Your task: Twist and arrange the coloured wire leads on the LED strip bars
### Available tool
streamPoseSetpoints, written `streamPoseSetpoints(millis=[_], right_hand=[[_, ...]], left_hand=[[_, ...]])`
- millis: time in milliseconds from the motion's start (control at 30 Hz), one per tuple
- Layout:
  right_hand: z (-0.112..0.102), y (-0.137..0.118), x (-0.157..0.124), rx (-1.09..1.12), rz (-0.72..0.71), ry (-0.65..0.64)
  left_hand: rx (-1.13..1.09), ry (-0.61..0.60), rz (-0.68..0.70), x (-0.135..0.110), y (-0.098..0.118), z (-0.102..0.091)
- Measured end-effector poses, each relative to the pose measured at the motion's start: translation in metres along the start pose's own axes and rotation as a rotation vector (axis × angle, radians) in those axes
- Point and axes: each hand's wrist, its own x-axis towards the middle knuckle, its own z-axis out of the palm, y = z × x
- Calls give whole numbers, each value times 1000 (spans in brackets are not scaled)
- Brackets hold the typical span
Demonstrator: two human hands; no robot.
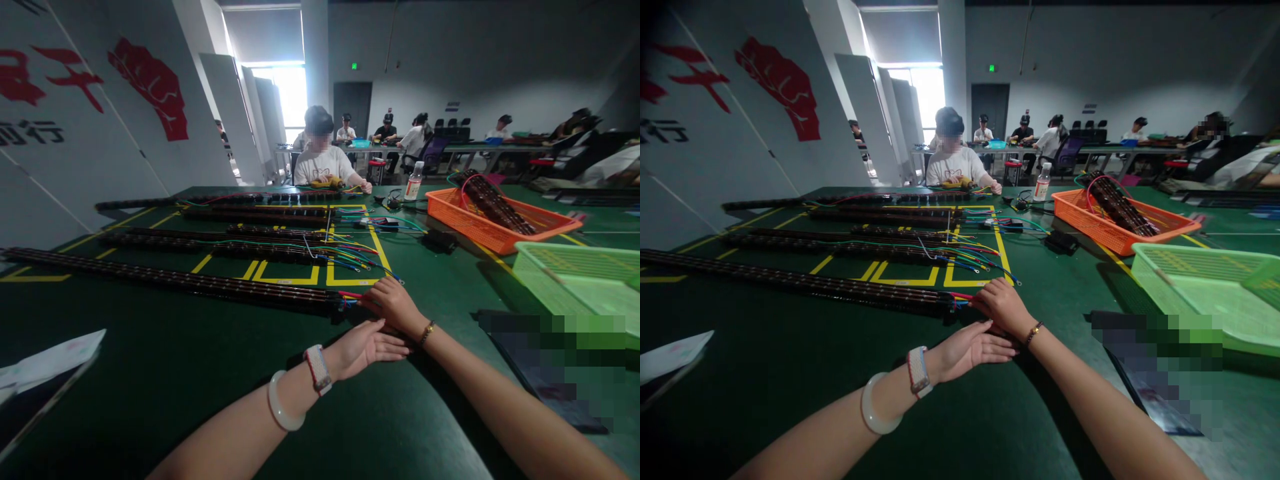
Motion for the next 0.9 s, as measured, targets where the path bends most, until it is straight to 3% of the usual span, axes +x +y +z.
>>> streamPoseSetpoints(millis=[233, 400, 533, 700, 900], right_hand=[[11, 44, 39, -182, 29, -20], [23, 67, 53, -134, 56, -118], [15, 80, 68, -113, -5, -159], [13, 95, 123, -154, 194, -227], [55, 105, 186, -175, 354, -317]], left_hand=[[1, -35, 84, -1, -3, -1], [-11, -37, 93, 1, -4, -3], [-12, -41, 89, 3, -6, -5], [-42, -33, 90, 3, -6, -3], [-55, -5, 93, 5, -6, 0]])
